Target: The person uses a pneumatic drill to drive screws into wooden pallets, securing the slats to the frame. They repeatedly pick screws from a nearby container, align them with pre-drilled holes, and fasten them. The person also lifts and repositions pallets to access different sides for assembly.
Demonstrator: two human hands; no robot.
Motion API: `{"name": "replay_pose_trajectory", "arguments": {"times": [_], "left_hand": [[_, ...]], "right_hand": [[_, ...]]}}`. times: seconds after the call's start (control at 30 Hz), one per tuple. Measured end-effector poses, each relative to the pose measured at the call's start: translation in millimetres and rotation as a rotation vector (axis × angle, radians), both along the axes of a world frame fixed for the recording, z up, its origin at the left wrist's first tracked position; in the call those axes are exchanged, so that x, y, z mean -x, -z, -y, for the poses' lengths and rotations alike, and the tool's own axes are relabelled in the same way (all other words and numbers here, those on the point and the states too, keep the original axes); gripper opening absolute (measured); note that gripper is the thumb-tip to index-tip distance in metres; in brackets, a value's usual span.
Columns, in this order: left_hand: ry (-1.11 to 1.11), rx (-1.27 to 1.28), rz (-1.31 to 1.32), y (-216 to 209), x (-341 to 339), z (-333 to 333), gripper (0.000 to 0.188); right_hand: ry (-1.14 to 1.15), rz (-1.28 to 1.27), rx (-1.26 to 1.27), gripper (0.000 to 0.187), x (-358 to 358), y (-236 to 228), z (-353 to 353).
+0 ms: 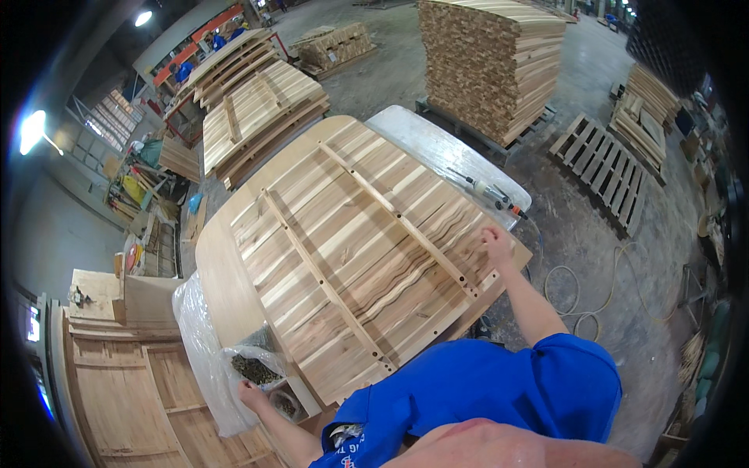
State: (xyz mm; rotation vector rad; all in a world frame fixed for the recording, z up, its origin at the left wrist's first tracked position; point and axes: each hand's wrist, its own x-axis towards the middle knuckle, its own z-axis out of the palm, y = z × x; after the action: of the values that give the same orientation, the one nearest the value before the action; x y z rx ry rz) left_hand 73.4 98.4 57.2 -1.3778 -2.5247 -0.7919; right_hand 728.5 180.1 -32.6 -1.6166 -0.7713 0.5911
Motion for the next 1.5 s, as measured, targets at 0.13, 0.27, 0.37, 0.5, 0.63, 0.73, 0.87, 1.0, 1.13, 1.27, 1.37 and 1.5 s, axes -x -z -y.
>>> {"name": "replay_pose_trajectory", "arguments": {"times": [0.13, 0.27, 0.37, 0.5, 0.63, 0.73, 0.87, 1.0, 1.13, 1.27, 1.37, 1.5], "left_hand": [[-0.002, 0.39, -0.21, -8.5, -2.1, -25.6, 0.014], [0.051, 0.71, -0.233, -21.2, -6.4, -46.4, 0.028], [0.033, 0.605, -0.311, -25.1, -13.1, -61.0, 0.026], [0.062, 0.58, -0.444, -10.7, -24.1, -61.7, 0.037], [0.011, 0.567, -0.223, -9.9, -32.9, -74.6, 0.055], [0.106, 0.856, -0.167, -26.5, -36.5, -90.0, 0.058], [0.173, 0.842, -0.099, -15.9, -61.3, -96.6, 0.055], [0.242, 1.076, -0.173, 1.6, -76.7, -102.2, 0.05], [0.204, 1.067, -0.347, 3.4, -76.7, -79.8, 0.044], [0.197, 0.966, -0.263, 3.8, -60.4, -79.0, 0.039], [0.137, 0.826, -0.271, 12.4, -54.4, -81.7, 0.036], [0.017, 0.695, -0.14, 22.3, -45.5, -63.0, 0.03]], "right_hand": [[0.129, -0.095, 0.043, 0.021, -50.2, 4.9, 0.9], [0.345, 0.056, 0.073, 0.017, -90.9, 25.2, -2.6], [0.479, 0.405, 0.169, 0.023, -126.0, 37.3, -4.6], [0.224, -0.534, 0.379, 0.065, -147.5, 39.6, -20.3], [0.206, -1.018, 0.393, 0.082, -160.6, 34.3, -45.6], [0.458, -1.156, 0.337, 0.076, -166.0, 47.1, -66.7], [0.62, -1.19, 0.089, 0.051, -204.0, 69.4, -85.9], [0.703, -1.09, -0.109, 0.036, -219.0, 62.4, -93.7], [0.774, -1.049, -0.351, 0.025, -183.7, 38.2, -89.5], [0.817, -1.114, -0.796, 0.019, -161.0, 0.1, -86.0], [0.696, -0.973, -0.958, 0.019, -163.9, -37.0, -73.2], [0.393, -0.629, -0.838, 0.023, -142.3, -108.9, -66.8]]}}
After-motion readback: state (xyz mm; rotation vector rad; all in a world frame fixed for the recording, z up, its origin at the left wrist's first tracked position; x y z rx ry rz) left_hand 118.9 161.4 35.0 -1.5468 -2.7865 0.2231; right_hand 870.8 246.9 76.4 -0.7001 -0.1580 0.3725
